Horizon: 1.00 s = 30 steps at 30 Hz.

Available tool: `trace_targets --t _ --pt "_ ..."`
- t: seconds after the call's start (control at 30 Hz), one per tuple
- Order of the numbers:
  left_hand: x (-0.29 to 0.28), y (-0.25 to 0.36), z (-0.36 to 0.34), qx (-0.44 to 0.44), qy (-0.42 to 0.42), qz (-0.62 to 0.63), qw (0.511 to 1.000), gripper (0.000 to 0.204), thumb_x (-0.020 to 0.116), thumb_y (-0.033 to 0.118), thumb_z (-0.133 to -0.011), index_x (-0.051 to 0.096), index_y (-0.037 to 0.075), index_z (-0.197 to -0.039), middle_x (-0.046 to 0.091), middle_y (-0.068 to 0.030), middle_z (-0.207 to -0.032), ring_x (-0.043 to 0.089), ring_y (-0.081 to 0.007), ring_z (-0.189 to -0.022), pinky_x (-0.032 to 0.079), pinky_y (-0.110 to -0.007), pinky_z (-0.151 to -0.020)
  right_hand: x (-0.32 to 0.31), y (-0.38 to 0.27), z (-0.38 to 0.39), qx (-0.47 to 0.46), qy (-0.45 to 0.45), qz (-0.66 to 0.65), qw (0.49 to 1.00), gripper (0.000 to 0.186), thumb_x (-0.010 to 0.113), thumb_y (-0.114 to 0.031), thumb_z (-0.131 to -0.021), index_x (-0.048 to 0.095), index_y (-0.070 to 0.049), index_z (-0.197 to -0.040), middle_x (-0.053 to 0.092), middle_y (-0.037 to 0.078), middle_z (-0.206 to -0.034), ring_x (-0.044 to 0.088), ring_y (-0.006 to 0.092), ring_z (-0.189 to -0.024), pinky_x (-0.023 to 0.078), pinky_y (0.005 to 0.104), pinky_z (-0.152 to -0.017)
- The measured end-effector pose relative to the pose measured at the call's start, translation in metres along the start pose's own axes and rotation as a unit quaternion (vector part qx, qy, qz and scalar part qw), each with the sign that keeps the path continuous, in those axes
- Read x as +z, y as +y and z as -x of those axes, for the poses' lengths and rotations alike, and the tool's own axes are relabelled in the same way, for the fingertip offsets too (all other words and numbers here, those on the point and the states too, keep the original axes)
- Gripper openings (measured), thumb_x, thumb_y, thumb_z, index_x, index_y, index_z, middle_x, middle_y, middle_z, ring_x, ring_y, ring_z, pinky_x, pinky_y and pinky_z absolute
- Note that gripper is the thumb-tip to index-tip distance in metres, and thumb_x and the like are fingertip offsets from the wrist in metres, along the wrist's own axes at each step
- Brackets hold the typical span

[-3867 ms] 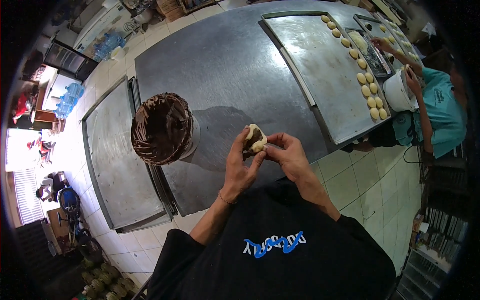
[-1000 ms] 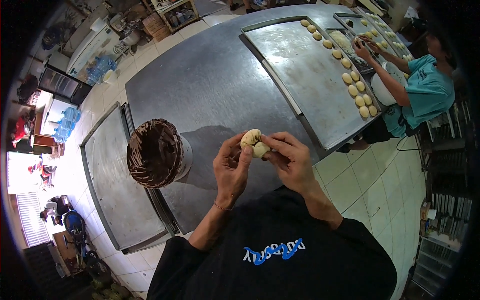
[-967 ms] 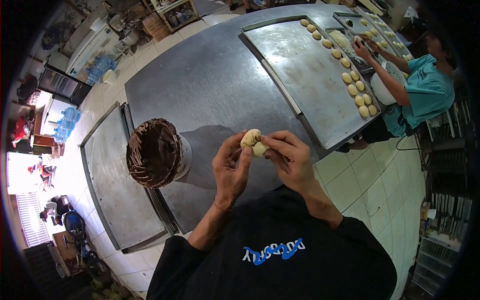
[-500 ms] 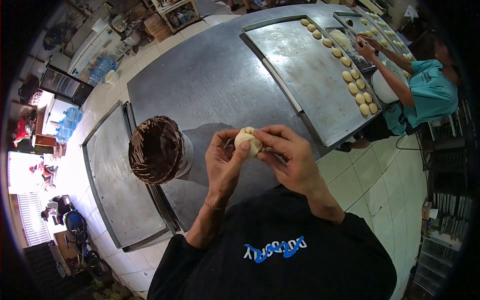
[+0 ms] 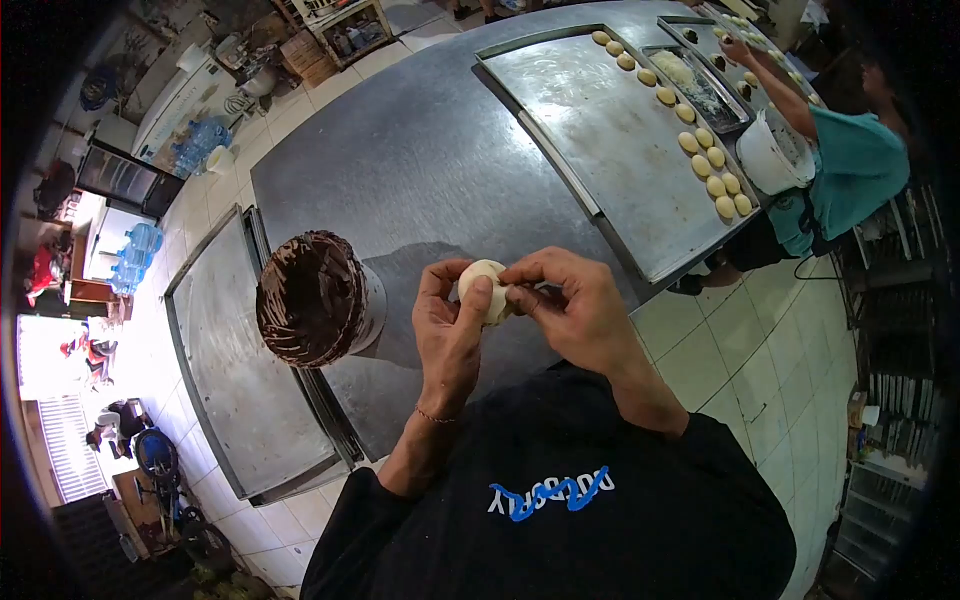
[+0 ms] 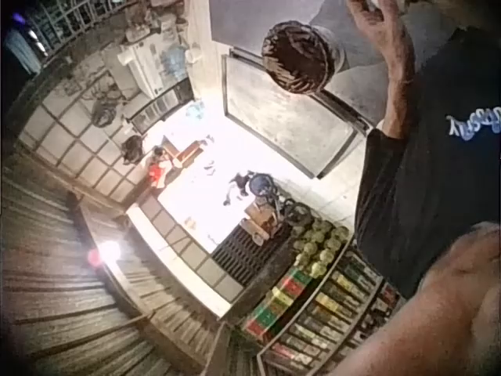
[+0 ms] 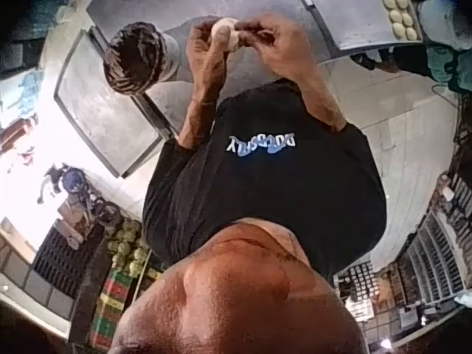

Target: Flattening bread dough balls with a rolling pin and filling them with chocolate paste.

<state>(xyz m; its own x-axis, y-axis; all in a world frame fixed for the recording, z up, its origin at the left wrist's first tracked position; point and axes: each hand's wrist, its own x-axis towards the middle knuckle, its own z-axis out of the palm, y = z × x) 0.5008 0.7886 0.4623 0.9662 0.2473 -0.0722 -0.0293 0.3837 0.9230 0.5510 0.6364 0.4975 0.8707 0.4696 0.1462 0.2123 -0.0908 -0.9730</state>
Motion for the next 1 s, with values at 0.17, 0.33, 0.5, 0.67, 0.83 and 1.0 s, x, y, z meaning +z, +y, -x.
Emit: trace_targets --t 0.17,0.33,0.5,0.67,0.83,1.0 --pt "0.008 0.005 0.005 -0.011 -0.050 -0.064 0.997 0.036 0.052 0.025 -0.098 0.049 -0.001 -0.122 0.058 -0.0104 -0.113 0.059 -0.0131 -0.093 0.048 -0.025 -0.080 -0.008 0.010 0.000 0.087 -0.031 -0.059 0.994 0.014 0.060 0.001 -0.089 0.061 0.004 -0.103 0.062 0.006 -0.091 0.061 0.0100 -0.081 0.053 0.0229 -0.070" --pt "0.008 -0.010 0.007 0.076 0.004 -0.060 0.995 0.030 0.052 0.025 -0.098 0.050 -0.001 -0.113 0.058 -0.0089 -0.102 0.056 -0.0127 -0.090 0.047 -0.026 -0.080 -0.001 0.016 0.003 0.119 -0.020 -0.140 0.983 0.020 0.059 0.002 -0.089 0.059 0.004 -0.108 0.064 0.009 -0.100 0.064 0.0132 -0.089 0.055 0.0258 -0.073" --pt "0.011 -0.014 0.009 0.174 0.097 -0.195 0.960 0.030 0.056 0.027 -0.096 0.050 0.001 -0.110 0.057 -0.0054 -0.095 0.056 -0.0110 -0.083 0.048 -0.026 -0.073 0.012 -0.003 0.012 0.031 0.012 -0.045 0.998 0.017 0.060 0.004 -0.087 0.062 0.004 -0.104 0.066 0.011 -0.097 0.066 0.0159 -0.087 0.056 0.0261 -0.073" --pt "0.011 -0.013 0.010 0.140 0.042 -0.184 0.972 0.042 0.048 0.038 -0.098 0.056 -0.002 -0.111 0.062 -0.0077 -0.096 0.059 -0.0130 -0.084 0.049 -0.026 -0.074 0.011 0.002 0.017 -0.078 0.089 0.101 0.988 0.016 0.061 0.003 -0.086 0.062 0.002 -0.102 0.066 0.011 -0.090 0.067 0.0162 -0.081 0.056 0.0260 -0.071" --pt "0.015 -0.023 0.010 -0.008 -0.072 -0.070 0.995 0.060 0.028 0.048 -0.101 0.057 -0.004 -0.112 0.064 -0.0087 -0.095 0.061 -0.0151 -0.083 0.051 -0.027 -0.074 0.007 -0.001 0.030 0.063 0.117 -0.030 0.991 0.011 0.062 -0.003 -0.084 0.063 0.000 -0.095 0.065 0.015 -0.091 0.066 0.0280 -0.080 0.053 0.0356 -0.068" --pt "0.035 -0.041 -0.010 -0.174 -0.067 0.005 0.983 0.050 0.032 0.043 -0.100 0.060 0.001 -0.101 0.062 -0.0068 -0.083 0.061 -0.0155 -0.069 0.050 -0.029 -0.055 -0.009 0.012 0.038 -0.009 0.138 0.122 0.983 0.016 0.065 -0.002 -0.082 0.064 0.000 -0.098 0.067 0.015 -0.096 0.066 0.0266 -0.087 0.053 0.0329 -0.070"
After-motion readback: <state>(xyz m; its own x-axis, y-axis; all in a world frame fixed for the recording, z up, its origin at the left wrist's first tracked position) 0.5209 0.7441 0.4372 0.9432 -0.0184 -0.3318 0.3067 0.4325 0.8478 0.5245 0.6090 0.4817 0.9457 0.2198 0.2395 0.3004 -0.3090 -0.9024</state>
